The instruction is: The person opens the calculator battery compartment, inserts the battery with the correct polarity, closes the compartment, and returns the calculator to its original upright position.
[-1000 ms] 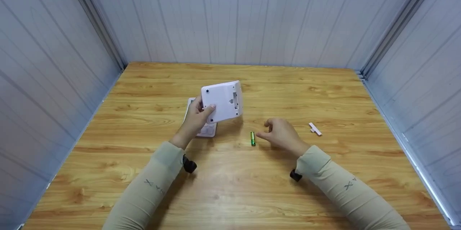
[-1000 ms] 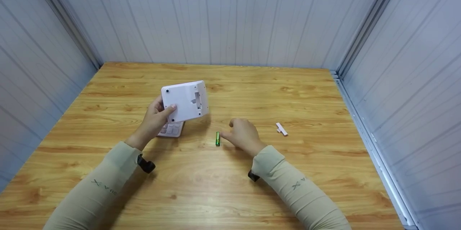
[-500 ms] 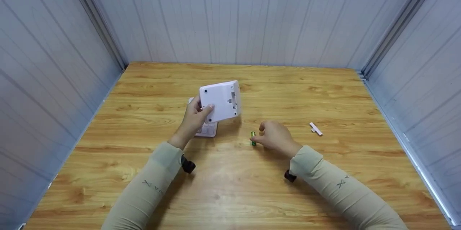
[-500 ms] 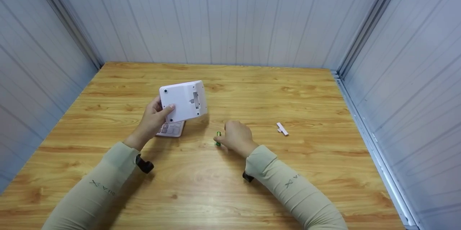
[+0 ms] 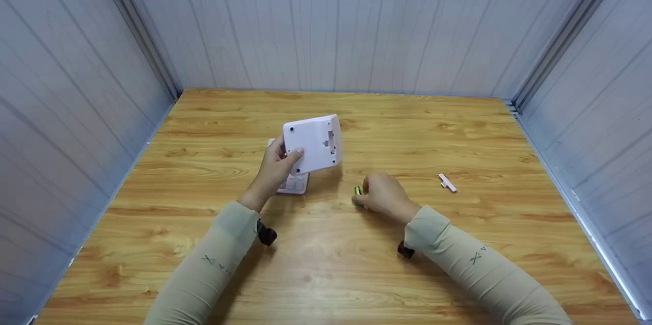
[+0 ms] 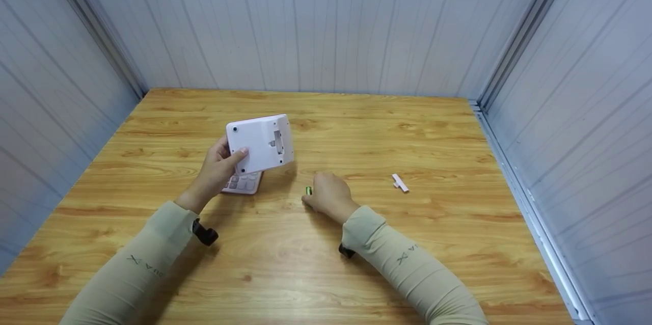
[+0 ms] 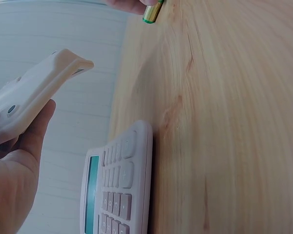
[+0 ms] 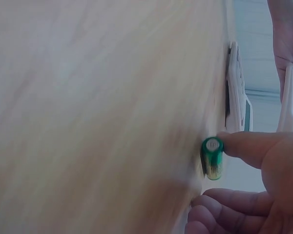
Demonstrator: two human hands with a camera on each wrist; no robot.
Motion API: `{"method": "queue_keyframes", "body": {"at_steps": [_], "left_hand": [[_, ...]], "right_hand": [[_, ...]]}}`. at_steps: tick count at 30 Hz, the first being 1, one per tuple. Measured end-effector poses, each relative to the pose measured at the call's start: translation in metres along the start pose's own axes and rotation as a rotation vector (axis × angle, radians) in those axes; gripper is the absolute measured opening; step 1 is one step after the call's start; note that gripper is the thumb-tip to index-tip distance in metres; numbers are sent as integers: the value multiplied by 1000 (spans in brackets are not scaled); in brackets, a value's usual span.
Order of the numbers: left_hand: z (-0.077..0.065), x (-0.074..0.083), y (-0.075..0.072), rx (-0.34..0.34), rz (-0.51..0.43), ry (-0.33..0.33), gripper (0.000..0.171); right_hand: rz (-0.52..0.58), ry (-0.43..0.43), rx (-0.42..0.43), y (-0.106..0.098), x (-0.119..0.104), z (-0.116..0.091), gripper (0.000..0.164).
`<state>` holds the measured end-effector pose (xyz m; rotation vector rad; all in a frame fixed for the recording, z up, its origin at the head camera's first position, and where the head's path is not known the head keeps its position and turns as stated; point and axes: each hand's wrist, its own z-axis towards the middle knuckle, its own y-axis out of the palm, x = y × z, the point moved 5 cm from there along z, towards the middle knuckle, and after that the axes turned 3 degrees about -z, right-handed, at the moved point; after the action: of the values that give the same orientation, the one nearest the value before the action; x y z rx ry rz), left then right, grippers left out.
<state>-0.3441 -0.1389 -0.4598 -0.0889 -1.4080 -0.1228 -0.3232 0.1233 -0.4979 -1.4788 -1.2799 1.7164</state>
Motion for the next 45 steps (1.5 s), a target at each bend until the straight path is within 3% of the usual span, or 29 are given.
{"method": "queue_keyframes", "body": {"at_steps": [6, 14, 20, 26, 33, 45], "left_hand": [[0, -2, -1, 5, 6, 1, 51], [0, -2, -2, 14, 17, 3, 49], [0, 0, -2, 26, 27, 5, 48], [1, 0, 0, 46, 4, 0, 46], [1, 0, 4, 27, 3, 10, 48], [0, 3, 8, 0, -5, 25, 50]], "right_hand": [[25, -31, -5, 2, -2, 2, 33], [29, -108, -51, 4, -6, 6, 10], [41, -138, -51, 4, -6, 6, 9], [71, -116, -34, 3, -5, 6, 9], [185, -53, -6, -6, -6, 6, 8], [287, -109, 95, -29, -12, 1, 8]]}}
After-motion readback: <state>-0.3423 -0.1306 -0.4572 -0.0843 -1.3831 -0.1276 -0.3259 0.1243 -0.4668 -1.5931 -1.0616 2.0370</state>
